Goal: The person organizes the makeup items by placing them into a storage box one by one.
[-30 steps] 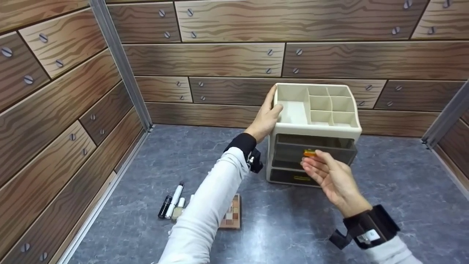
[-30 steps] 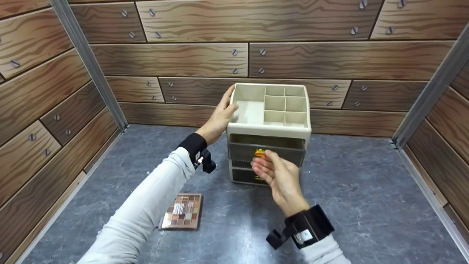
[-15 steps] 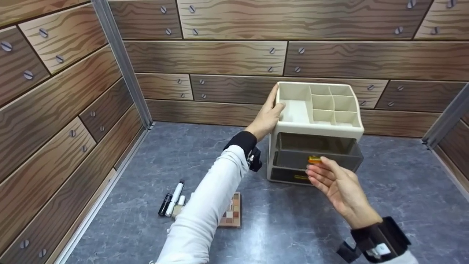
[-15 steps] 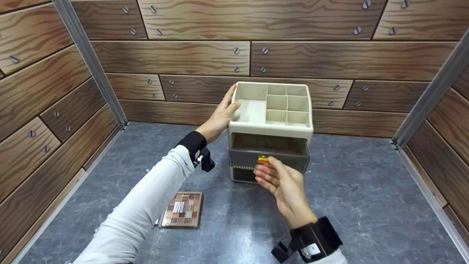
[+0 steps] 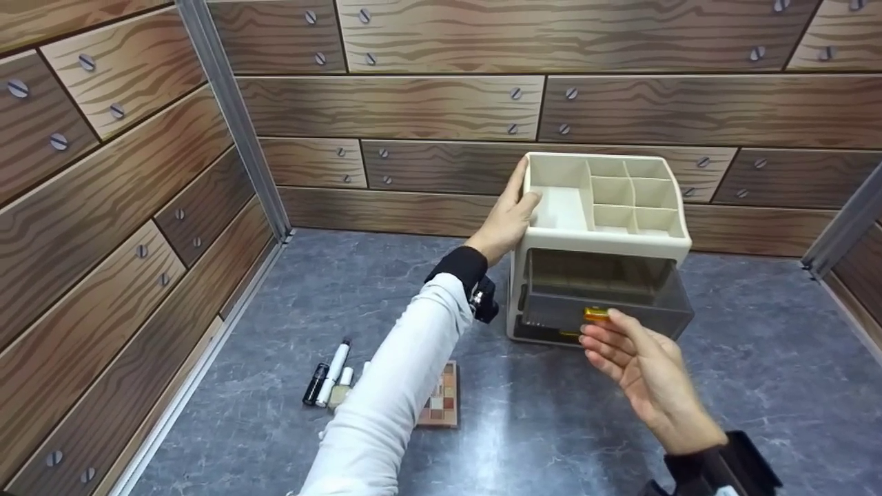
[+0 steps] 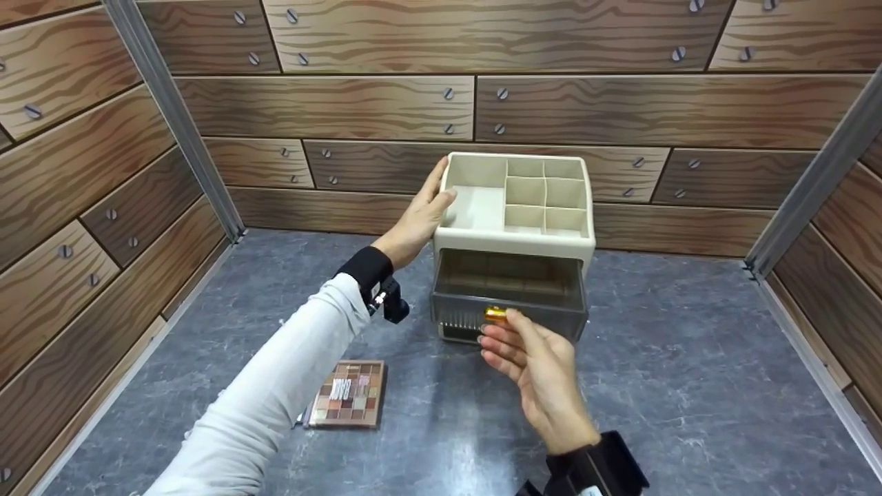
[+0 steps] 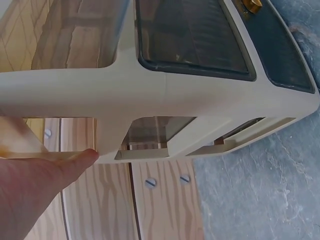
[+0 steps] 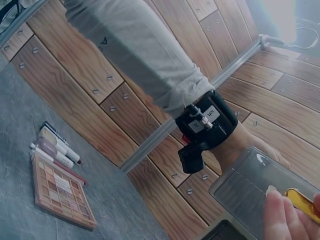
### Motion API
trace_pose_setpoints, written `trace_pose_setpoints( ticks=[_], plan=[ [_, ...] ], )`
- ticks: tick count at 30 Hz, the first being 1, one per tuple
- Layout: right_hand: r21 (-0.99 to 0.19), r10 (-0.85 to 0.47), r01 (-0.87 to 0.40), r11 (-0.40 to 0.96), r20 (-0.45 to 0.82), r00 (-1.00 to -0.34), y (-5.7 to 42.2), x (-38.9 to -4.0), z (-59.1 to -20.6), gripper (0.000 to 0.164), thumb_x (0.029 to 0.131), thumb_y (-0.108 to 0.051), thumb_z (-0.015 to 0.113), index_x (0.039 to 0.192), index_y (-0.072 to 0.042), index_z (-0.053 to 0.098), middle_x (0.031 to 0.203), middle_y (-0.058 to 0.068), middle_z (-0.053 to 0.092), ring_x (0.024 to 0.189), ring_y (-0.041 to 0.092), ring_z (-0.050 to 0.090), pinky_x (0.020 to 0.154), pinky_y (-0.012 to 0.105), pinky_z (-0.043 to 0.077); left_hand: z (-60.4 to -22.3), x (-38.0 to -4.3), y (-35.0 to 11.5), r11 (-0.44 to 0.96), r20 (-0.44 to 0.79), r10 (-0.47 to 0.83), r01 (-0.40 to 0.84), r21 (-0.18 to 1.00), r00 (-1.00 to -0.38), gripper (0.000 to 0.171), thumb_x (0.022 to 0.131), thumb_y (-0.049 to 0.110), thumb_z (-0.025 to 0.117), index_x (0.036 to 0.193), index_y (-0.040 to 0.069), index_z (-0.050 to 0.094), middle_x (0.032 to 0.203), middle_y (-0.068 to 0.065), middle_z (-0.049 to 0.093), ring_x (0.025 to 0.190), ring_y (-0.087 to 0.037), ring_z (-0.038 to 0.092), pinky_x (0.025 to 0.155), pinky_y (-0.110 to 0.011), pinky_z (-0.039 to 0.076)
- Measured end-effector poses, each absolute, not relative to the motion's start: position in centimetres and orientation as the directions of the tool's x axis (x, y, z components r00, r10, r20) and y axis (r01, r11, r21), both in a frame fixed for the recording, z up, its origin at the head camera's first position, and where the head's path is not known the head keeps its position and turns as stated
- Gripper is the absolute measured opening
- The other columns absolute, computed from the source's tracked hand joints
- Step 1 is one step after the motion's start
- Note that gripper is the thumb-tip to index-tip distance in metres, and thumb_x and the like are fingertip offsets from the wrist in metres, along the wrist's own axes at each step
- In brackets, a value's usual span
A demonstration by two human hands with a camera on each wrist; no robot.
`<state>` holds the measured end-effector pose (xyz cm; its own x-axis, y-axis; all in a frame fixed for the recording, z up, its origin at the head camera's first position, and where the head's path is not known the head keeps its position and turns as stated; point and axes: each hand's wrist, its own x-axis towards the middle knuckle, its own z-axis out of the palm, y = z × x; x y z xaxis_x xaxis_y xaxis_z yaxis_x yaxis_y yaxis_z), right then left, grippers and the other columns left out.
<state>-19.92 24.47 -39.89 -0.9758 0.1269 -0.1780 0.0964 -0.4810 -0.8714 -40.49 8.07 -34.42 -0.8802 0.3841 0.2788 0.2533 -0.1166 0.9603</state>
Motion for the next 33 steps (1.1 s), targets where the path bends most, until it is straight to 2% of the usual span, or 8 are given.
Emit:
trace_pose_setpoints(
  ticks=[3,9,17,25,33],
  plan=[
    [-0.865,0.123,0.091,-0.494,-0.173,-0.977,24.4,-19.4,-40.1,0.026,0.109,-0.021,0.056,0.096,-0.009,0.075,0.088,0.006,0.08,0.08,0.015,0.077,0.073,0.025,0.064,-34.6,-40.3,8.2,-0.115,0.281,0.393,0.256,0.96,-0.876,0.067,0.112,0.01,0.039,0.17,0.024,0.008,0.175,-0.012,0.013,0.141,-0.024,0.04,0.112,-0.031,0.043],
    [-0.85,0.098,0.082,-0.52,-0.155,-0.983,24.3,-18.3,-40.4,0.027,0.11,-0.022,0.056,0.099,-0.008,0.077,0.09,0.006,0.08,0.081,0.015,0.077,0.073,0.024,0.064,-34.4,-40.3,8.0,-0.128,0.299,0.392,0.27,0.954,-0.87,0.066,0.112,0.011,0.04,0.17,0.022,0.009,0.174,-0.013,0.017,0.133,-0.026,0.049,0.105,-0.028,0.048],
    [-0.854,0.088,0.075,-0.515,-0.14,-0.986,24.2,-16.9,-41.0,0.028,0.11,-0.02,0.055,0.098,-0.008,0.076,0.09,0.006,0.079,0.08,0.015,0.077,0.071,0.024,0.064,-34.3,-40.2,7.8,-0.118,0.275,0.366,0.249,0.961,-0.889,0.066,0.112,0.012,0.043,0.17,0.023,0.012,0.173,-0.014,0.019,0.129,-0.024,0.05,0.105,-0.031,0.049],
    [-0.846,0.069,0.069,-0.529,-0.124,-0.99,24.3,-16.6,-41.5,0.028,0.111,-0.019,0.054,0.098,-0.008,0.076,0.089,0.007,0.08,0.079,0.015,0.078,0.07,0.024,0.064,-34.6,-40.0,7.6,-0.126,0.262,0.372,0.232,0.965,-0.89,0.066,0.113,0.012,0.041,0.17,0.023,0.01,0.172,-0.016,0.022,0.119,-0.027,0.058,0.099,-0.034,0.055],
    [-0.821,0.037,0.056,-0.568,-0.094,-0.995,24.5,-16.8,-41.8,0.03,0.111,-0.018,0.052,0.099,-0.007,0.077,0.09,0.008,0.08,0.08,0.016,0.078,0.07,0.025,0.064,-34.6,-40.4,7.8,-0.124,0.271,0.369,0.242,0.962,-0.889,0.066,0.113,0.014,0.043,0.17,0.022,0.011,0.174,-0.013,0.019,0.136,-0.027,0.051,0.107,-0.03,0.048]
  ],
)
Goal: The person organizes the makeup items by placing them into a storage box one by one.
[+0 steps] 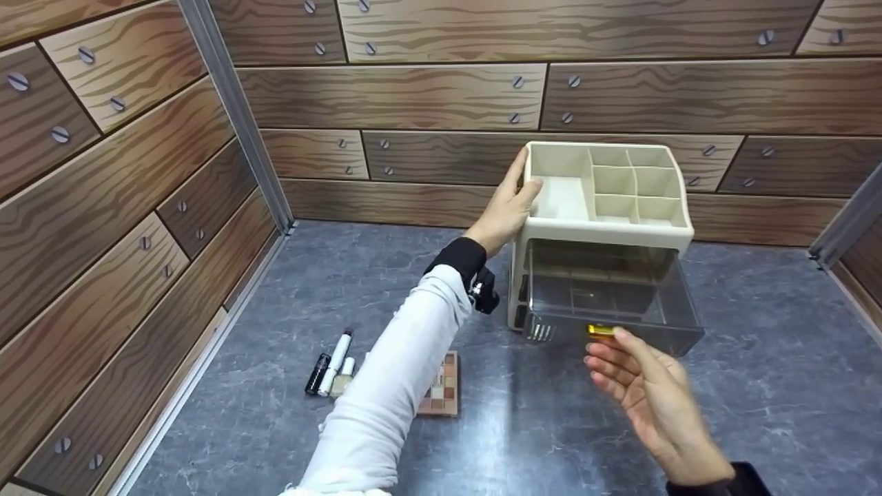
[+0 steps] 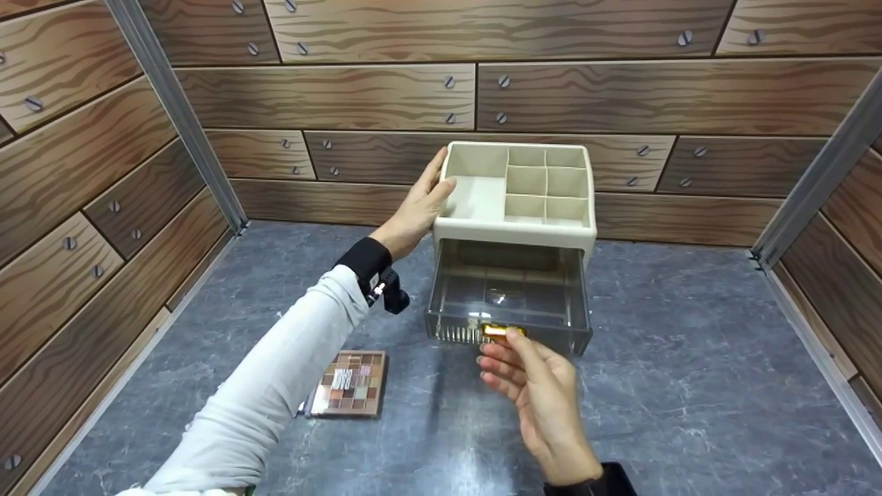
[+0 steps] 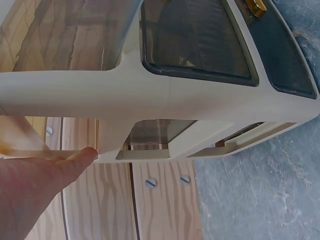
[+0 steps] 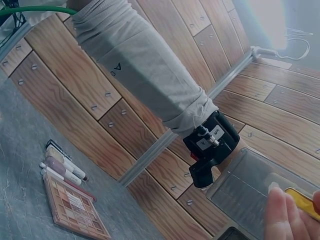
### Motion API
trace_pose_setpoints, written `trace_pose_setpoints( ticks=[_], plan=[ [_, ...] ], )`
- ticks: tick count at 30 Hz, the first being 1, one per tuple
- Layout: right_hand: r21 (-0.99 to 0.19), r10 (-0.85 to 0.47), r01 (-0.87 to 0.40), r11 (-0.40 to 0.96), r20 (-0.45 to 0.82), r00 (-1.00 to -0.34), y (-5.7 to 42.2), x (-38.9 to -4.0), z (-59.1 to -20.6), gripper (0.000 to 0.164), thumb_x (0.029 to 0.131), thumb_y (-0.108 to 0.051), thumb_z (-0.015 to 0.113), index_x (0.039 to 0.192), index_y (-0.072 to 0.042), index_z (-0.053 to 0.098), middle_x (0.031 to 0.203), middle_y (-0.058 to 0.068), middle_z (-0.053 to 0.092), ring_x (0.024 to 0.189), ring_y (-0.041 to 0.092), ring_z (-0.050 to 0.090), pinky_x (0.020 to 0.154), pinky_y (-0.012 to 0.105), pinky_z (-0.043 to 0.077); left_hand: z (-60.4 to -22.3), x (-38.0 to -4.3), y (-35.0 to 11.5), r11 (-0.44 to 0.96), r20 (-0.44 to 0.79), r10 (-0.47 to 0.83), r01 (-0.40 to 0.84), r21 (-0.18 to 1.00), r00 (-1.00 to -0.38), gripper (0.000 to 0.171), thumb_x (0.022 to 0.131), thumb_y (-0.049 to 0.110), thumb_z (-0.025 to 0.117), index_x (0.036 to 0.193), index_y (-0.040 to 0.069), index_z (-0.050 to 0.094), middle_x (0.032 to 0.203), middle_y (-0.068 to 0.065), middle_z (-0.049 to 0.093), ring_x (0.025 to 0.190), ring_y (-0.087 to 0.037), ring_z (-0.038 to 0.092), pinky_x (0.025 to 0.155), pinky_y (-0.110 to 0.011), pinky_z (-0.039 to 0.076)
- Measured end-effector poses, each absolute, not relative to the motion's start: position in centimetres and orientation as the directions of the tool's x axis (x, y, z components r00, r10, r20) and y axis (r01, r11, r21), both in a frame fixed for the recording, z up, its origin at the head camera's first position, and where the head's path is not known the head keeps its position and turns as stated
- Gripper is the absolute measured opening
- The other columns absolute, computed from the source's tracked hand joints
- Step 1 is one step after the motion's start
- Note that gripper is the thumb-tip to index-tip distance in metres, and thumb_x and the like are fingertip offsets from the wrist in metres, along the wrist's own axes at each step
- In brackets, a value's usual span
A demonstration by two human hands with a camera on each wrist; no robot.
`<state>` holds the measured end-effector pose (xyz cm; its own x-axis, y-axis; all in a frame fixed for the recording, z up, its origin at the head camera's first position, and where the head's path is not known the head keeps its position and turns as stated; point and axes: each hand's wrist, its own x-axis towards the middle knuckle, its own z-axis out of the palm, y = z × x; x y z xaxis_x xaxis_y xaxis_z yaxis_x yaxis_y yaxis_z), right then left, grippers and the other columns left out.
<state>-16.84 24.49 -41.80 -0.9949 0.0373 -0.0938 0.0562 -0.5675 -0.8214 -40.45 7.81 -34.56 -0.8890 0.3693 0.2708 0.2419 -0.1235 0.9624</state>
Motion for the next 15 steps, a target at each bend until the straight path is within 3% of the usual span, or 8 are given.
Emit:
trace_pose_setpoints(
  ticks=[8,13,15],
  plan=[
    [-0.831,0.052,0.057,-0.553,-0.103,-0.993,24.3,-16.7,-41.7,0.028,0.111,-0.019,0.053,0.1,-0.007,0.076,0.091,0.008,0.079,0.08,0.016,0.078,0.071,0.024,0.064,-34.5,-40.3,7.7,-0.147,0.27,0.378,0.23,0.962,-0.885,0.066,0.113,0.014,0.043,0.17,0.022,0.011,0.173,-0.014,0.023,0.138,-0.031,0.05,0.107,-0.029,0.048],
    [-0.827,0.06,0.058,-0.56,-0.11,-0.992,24.4,-16.8,-41.7,0.028,0.111,-0.019,0.054,0.099,-0.007,0.076,0.091,0.009,0.08,0.08,0.016,0.078,0.07,0.025,0.064,-33.7,-40.1,7.5,-0.051,0.285,0.381,0.287,0.956,-0.88,0.066,0.112,0.013,0.044,0.169,0.015,0.011,0.174,-0.012,0.018,0.153,-0.026,0.032,0.119,-0.024,0.035],
    [-0.822,0.055,0.053,-0.567,-0.102,-0.993,24.4,-16.8,-42.0,0.028,0.111,-0.018,0.053,0.099,-0.006,0.076,0.091,0.009,0.08,0.08,0.016,0.078,0.071,0.025,0.064,-33.5,-40.0,7.3,-0.006,0.284,0.378,0.304,0.953,-0.881,0.068,0.111,0.011,0.048,0.169,0.012,0.013,0.173,-0.014,0.021,0.154,-0.026,0.032,0.12,-0.024,0.034]
  ],
)
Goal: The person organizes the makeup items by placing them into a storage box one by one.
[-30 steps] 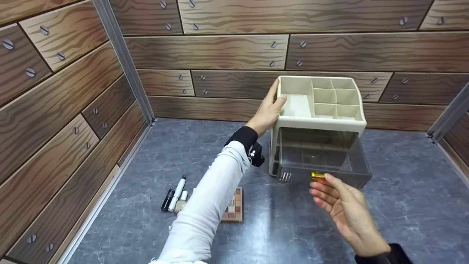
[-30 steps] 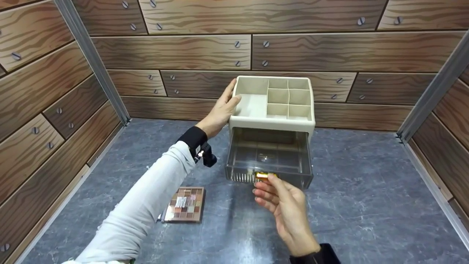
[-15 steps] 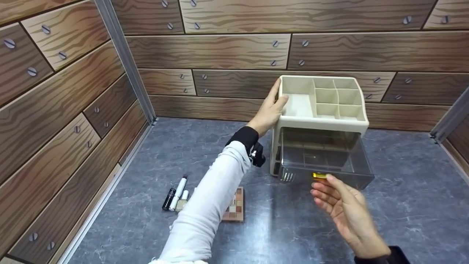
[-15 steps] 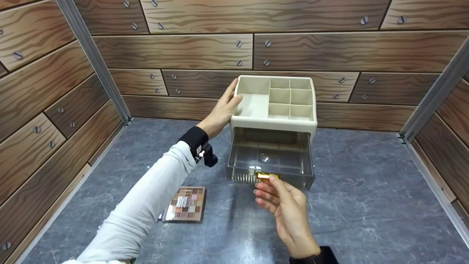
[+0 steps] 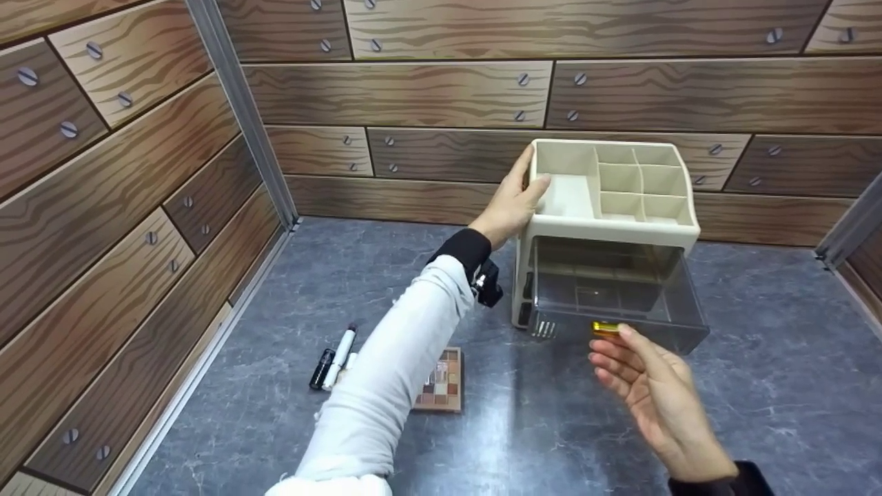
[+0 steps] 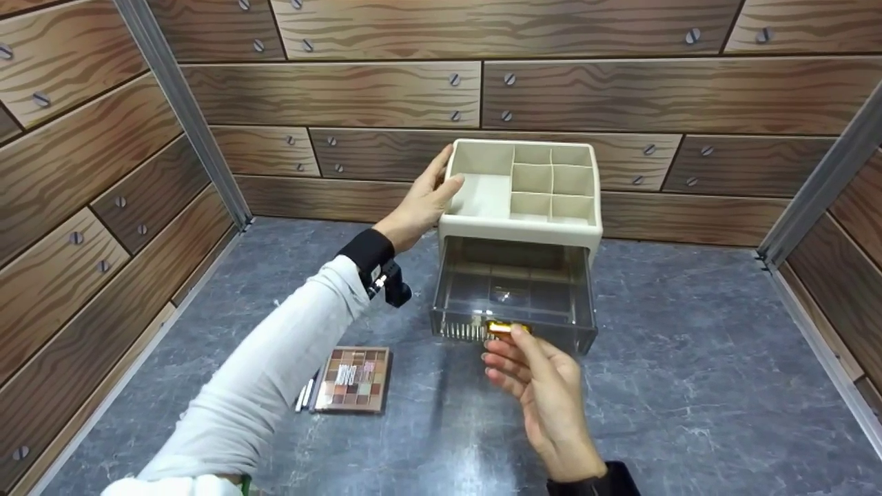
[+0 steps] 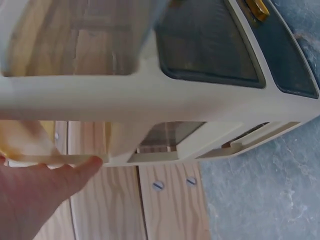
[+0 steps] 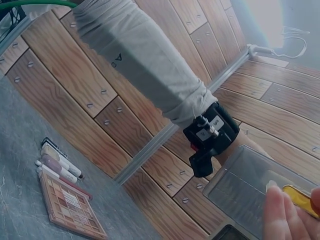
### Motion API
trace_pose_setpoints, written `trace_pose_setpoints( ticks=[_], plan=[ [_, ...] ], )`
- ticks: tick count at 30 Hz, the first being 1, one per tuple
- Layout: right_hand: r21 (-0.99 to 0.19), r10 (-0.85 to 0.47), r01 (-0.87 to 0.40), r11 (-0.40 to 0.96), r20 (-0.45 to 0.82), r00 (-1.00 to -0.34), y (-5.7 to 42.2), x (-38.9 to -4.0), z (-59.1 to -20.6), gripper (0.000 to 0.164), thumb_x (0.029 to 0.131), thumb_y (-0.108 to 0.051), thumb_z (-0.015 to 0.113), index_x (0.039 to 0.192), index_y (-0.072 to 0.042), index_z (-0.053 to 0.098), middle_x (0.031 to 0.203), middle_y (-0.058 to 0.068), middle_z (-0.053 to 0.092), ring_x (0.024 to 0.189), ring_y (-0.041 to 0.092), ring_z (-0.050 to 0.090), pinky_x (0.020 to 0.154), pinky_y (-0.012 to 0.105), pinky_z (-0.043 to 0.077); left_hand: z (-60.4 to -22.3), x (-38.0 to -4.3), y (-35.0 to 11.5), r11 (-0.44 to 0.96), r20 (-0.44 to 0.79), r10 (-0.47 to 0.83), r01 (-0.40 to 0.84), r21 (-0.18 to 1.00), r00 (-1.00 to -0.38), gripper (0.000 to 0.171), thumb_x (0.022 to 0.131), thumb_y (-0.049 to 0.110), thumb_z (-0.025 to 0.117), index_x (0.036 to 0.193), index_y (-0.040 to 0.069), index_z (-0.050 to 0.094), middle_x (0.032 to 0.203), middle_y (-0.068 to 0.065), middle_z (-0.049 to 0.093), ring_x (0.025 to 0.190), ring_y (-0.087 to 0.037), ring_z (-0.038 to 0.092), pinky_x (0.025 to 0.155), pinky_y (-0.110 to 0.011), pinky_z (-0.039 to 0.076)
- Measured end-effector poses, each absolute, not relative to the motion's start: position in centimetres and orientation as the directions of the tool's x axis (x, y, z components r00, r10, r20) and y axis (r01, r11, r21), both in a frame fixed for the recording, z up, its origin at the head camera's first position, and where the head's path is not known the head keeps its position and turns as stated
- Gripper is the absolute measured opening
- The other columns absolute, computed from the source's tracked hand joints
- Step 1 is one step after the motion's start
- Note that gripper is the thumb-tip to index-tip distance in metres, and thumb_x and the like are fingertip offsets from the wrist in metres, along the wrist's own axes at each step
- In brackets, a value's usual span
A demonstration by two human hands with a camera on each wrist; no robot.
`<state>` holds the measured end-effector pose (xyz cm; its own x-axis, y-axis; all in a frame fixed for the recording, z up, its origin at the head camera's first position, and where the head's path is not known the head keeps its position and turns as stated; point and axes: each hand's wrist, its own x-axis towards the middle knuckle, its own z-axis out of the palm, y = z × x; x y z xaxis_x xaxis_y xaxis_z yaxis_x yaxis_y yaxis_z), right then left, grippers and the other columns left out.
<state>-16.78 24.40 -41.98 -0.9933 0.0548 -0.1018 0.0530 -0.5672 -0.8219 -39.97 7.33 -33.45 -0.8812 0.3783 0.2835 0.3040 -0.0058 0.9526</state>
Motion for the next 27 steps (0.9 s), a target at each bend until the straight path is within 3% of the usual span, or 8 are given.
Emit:
trace_pose_setpoints(
  ticks=[7,15,22,27],
  plan=[
    [-0.818,0.055,0.05,-0.572,-0.1,-0.993,24.8,-16.6,-42.7,0.031,0.111,-0.02,0.053,0.099,-0.006,0.077,0.09,0.009,0.08,0.08,0.017,0.078,0.072,0.026,0.065,-33.2,-39.3,6.3,0.074,0.255,0.419,0.312,0.947,-0.872,0.069,0.104,0.006,0.06,0.163,0.0,0.025,0.157,-0.025,0.044,0.134,-0.035,0.056,0.102,-0.03,0.056],
    [-0.828,0.07,-0.005,-0.561,-0.042,-0.997,24.2,-17.0,-42.3,0.03,0.111,-0.019,0.053,0.098,-0.006,0.077,0.089,0.008,0.079,0.079,0.017,0.077,0.071,0.025,0.065,-32.9,-37.9,2.8,0.209,0.205,0.358,0.292,0.933,-0.911,0.061,0.102,0.018,0.067,0.156,0.002,0.043,0.149,-0.024,0.054,0.134,-0.032,0.057,0.103,-0.035,0.056],
    [-0.803,0.059,-0.023,-0.595,-0.015,-0.998,24.2,-17.0,-42.4,0.029,0.11,-0.015,0.053,0.097,-0.005,0.077,0.086,0.009,0.079,0.078,0.018,0.078,0.072,0.027,0.065,-34.8,-35.7,-0.8,0.403,0.1,0.383,0.263,0.876,-0.918,0.056,0.101,0.021,0.068,0.152,0.008,0.049,0.14,-0.018,0.062,0.121,-0.027,0.065,0.088,-0.034,0.062],
    [-0.793,0.06,-0.027,-0.609,-0.013,-0.998,24.2,-17.0,-42.5,0.028,0.11,-0.014,0.053,0.097,-0.006,0.076,0.086,0.009,0.079,0.077,0.018,0.078,0.072,0.027,0.065,-36.1,-34.2,-3.8,0.513,0.091,0.416,0.316,0.798,-0.905,0.056,0.101,0.027,0.069,0.151,0.009,0.051,0.139,-0.017,0.063,0.123,-0.028,0.064,0.099,-0.039,0.059]
  ],
)
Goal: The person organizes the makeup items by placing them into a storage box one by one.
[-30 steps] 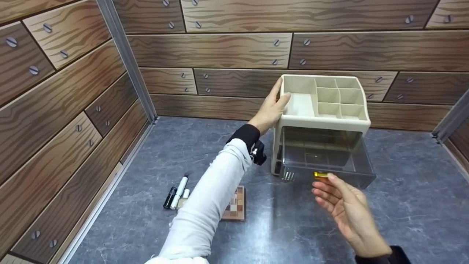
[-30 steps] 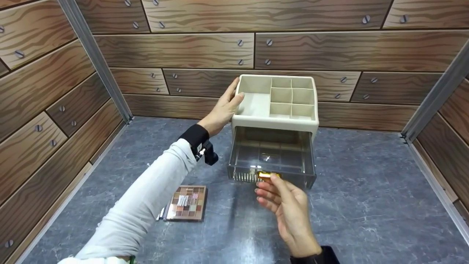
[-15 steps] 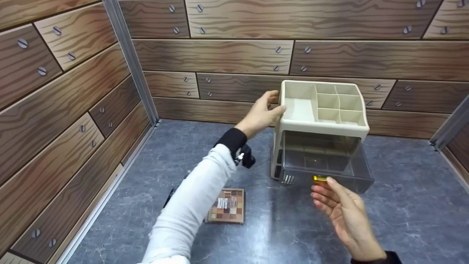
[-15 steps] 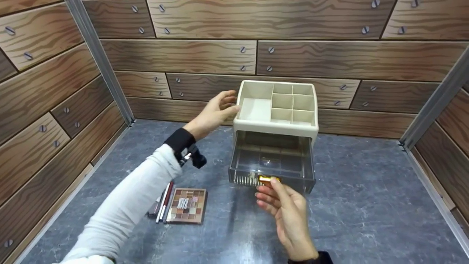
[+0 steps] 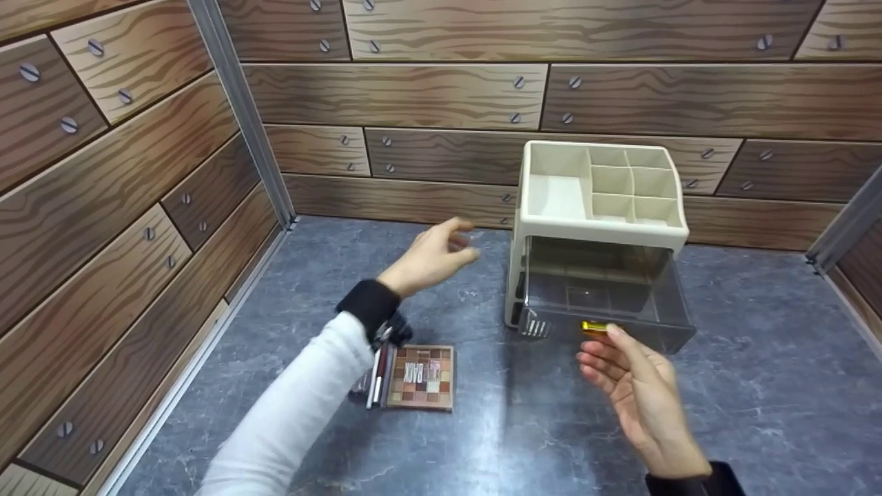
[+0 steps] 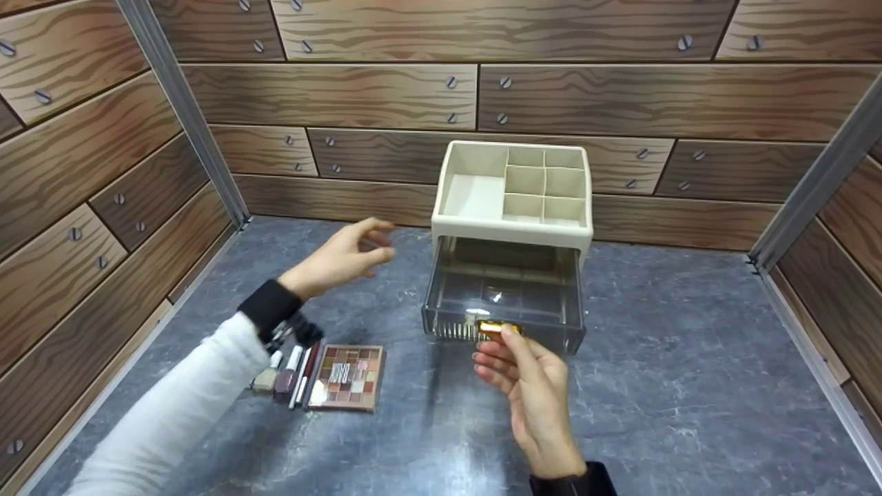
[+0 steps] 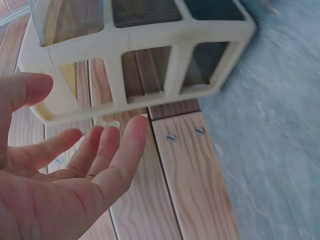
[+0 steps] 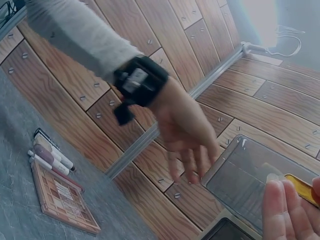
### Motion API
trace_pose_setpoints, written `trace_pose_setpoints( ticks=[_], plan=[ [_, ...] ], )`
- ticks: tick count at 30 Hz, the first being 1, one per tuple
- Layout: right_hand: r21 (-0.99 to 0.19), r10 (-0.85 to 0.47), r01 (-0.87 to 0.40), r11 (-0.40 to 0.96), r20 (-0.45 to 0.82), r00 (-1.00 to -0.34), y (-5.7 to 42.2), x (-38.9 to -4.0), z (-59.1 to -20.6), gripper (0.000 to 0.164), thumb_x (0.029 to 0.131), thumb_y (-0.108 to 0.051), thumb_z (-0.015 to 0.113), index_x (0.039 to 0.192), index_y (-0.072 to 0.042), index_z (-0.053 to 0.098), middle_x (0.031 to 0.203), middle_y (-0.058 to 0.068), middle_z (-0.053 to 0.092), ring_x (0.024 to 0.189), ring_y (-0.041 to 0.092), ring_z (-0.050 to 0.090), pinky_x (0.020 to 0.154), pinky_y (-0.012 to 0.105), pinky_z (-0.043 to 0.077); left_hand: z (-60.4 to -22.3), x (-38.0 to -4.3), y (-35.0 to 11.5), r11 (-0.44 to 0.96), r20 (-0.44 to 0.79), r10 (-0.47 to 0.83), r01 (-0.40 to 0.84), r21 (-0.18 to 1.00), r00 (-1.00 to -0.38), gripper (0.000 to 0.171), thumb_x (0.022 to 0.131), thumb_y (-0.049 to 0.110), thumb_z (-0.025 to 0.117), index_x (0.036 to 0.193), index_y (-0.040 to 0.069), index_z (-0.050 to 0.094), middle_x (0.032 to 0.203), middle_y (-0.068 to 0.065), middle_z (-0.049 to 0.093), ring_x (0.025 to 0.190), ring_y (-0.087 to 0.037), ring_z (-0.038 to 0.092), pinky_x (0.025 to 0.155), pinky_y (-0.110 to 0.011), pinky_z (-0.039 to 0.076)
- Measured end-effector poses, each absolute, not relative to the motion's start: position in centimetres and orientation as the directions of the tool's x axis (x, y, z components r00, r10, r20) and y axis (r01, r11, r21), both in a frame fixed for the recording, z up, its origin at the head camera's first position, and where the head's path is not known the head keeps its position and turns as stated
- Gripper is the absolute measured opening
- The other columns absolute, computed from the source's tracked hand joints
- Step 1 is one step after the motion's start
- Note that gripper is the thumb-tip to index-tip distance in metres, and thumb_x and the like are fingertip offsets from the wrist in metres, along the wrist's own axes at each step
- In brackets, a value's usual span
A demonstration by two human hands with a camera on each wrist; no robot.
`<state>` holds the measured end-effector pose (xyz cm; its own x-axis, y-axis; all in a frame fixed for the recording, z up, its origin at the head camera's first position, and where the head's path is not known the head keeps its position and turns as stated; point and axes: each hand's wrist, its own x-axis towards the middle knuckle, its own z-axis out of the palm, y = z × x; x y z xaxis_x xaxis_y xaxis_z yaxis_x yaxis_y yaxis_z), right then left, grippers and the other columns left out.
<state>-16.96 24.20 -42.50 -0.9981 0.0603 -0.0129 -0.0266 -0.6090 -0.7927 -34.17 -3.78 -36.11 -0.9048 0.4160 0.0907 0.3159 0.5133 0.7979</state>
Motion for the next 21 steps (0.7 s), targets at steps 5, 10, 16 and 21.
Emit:
trace_pose_setpoints(
  ticks=[5,10,16,21],
  plan=[
    [-0.791,0.071,-0.028,-0.612,-0.02,-0.997,24.2,-17.0,-42.4,0.027,0.11,-0.014,0.054,0.098,-0.006,0.076,0.086,0.008,0.079,0.077,0.018,0.077,0.072,0.027,0.065,-38.1,-33.3,-7.2,0.553,0.084,0.391,0.307,0.775,-0.917,0.056,0.099,0.027,0.071,0.149,0.01,0.053,0.137,-0.015,0.065,0.122,-0.028,0.065,0.101,-0.043,0.058],
    [-0.799,0.096,-0.039,-0.601,-0.024,-0.995,24.3,-17.1,-42.2,0.026,0.11,-0.014,0.055,0.097,-0.005,0.076,0.085,0.009,0.078,0.076,0.018,0.077,0.072,0.027,0.065,-40.4,-32.5,-10.5,0.575,0.03,0.347,0.237,0.783,-0.938,0.057,0.097,0.026,0.072,0.148,0.007,0.053,0.135,-0.018,0.065,0.121,-0.031,0.064,0.102,-0.047,0.057],
    [-0.806,0.109,-0.057,-0.589,-0.01,-0.994,24.1,-17.0,-42.2,0.027,0.109,-0.012,0.055,0.095,-0.005,0.077,0.084,0.009,0.078,0.075,0.018,0.077,0.072,0.026,0.065,-42.2,-31.7,-14.5,0.62,-0.01,0.275,0.169,0.767,-0.961,0.055,0.096,0.022,0.07,0.145,0.003,0.054,0.136,-0.023,0.063,0.125,-0.037,0.062,0.106,-0.054,0.054],
    [-0.814,0.113,-0.062,-0.578,-0.004,-0.994,23.7,-16.9,-42.4,0.029,0.109,-0.012,0.054,0.093,-0.005,0.077,0.082,0.008,0.078,0.074,0.017,0.077,0.07,0.026,0.065,-43.4,-30.6,-18.1,0.662,-0.07,0.235,0.107,0.742,-0.969,0.057,0.095,0.019,0.069,0.147,0.0,0.052,0.141,-0.028,0.059,0.129,-0.041,0.057,0.106,-0.058,0.053]
  ],
)
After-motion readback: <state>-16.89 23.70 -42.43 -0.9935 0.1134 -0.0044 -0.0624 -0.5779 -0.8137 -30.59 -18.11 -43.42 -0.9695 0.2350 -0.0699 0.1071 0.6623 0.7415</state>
